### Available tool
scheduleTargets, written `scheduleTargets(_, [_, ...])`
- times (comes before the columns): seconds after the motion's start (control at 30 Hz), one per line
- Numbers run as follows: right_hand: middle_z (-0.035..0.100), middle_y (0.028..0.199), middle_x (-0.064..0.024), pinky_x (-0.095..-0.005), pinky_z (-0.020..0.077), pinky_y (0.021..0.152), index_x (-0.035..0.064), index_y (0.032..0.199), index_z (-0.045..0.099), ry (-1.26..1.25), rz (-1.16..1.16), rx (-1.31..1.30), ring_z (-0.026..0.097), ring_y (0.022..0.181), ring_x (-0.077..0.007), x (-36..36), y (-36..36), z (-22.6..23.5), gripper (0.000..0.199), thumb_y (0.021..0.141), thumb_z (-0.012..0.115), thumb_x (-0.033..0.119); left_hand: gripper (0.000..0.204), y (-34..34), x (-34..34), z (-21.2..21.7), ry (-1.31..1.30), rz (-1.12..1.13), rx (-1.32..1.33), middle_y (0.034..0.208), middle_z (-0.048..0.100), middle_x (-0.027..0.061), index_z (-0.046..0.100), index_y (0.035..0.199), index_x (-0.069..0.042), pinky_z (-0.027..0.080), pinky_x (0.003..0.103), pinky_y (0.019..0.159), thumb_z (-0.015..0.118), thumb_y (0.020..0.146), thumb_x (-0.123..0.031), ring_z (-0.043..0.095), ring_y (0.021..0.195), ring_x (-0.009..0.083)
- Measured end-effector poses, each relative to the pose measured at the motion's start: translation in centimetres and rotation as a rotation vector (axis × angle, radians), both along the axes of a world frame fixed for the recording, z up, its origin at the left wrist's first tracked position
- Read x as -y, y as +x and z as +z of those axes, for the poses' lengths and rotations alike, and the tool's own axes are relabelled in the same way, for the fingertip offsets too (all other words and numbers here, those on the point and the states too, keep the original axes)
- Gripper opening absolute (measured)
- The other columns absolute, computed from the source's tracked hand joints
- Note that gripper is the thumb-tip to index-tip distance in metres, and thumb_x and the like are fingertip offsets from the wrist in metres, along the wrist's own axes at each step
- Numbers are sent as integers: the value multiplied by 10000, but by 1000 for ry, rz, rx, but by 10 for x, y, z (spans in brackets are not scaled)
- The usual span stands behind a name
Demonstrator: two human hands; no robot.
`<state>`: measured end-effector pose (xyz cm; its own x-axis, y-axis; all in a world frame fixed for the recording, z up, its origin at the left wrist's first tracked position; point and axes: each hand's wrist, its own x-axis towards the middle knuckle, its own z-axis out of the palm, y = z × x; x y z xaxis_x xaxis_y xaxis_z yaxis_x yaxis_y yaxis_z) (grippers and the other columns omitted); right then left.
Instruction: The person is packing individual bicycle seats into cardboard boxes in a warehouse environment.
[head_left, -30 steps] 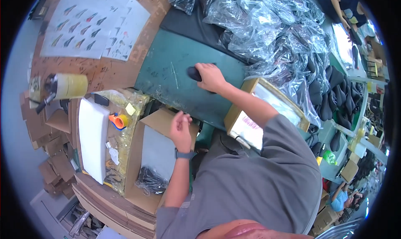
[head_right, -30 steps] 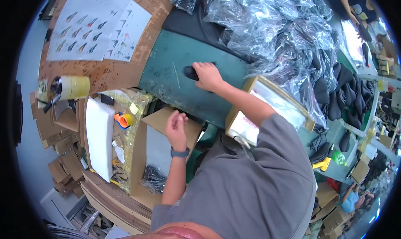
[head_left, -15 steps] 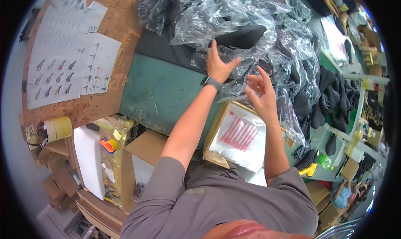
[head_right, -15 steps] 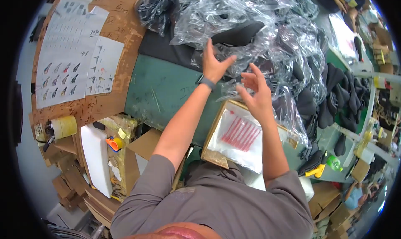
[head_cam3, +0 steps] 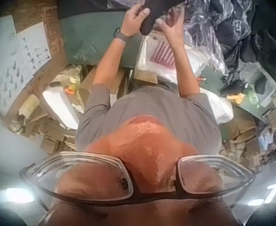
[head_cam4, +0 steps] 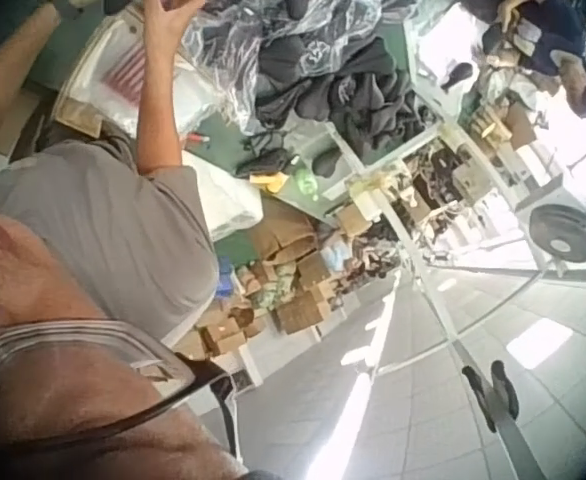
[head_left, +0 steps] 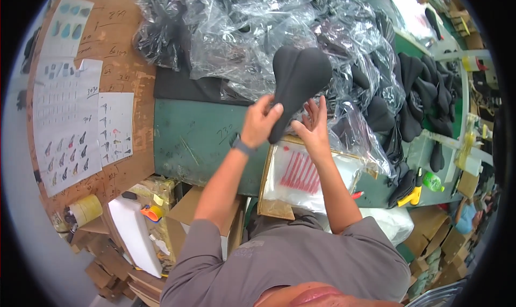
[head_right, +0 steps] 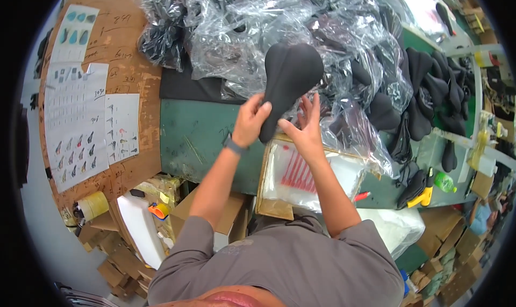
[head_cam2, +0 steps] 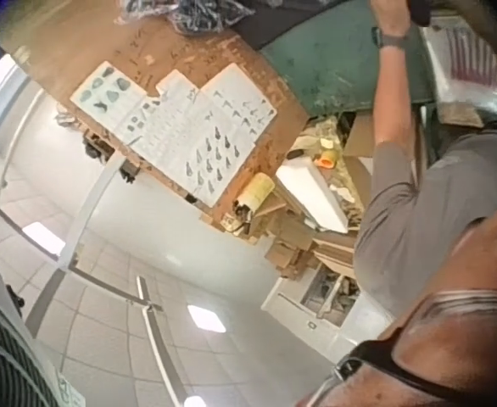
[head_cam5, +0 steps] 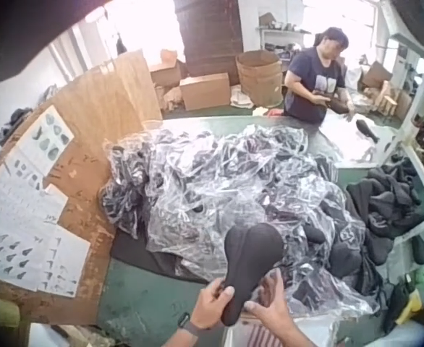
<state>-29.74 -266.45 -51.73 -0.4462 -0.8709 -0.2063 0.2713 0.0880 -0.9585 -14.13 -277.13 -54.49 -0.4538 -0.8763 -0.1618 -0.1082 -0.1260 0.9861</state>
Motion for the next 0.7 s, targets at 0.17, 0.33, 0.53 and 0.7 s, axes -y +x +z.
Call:
scheduleTargets(0.17, [674,1274,-216,-576,573,1037,15,1345,567,101,71,837,705,1172,-349,-72,-27,41,493,959,771,243,199,-6,-48,46,-931,-167,306,710,632,109,629,760,-57,502,444,618,714,905,-163,635,658,326])
scheduleTargets(0.33, [691,924,-103,-379,627,758,-28,1166,624,178,-74,239,734,820,-216,-132,-29,51,340,925,790,144,735,9,55,-33,-1215,-308,912,1582,463,181,497,1526,-145,278,608,1242,678,816,-83,401,1507,370])
scheduleTargets(0.53, [669,1252,-116,-353,590,914,10,1462,422,171,-24,172,705,1023,-179,-224,-28,59,746,846,842,-5,184,1,54,11,-767,-246,501,926,753,188,780,1108,-95,575,437,757,696,956,-154,723,838,402])
scheduleTargets(0.7, [530,1516,-102,-389,375,1210,-4,1606,323,13,240,398,499,1408,-211,-260,10,84,1000,760,855,-37,270,38,-110,85,-195,-176,46,871,743,128,693,1167,30,524,353,716,733,952,-127,666,784,172])
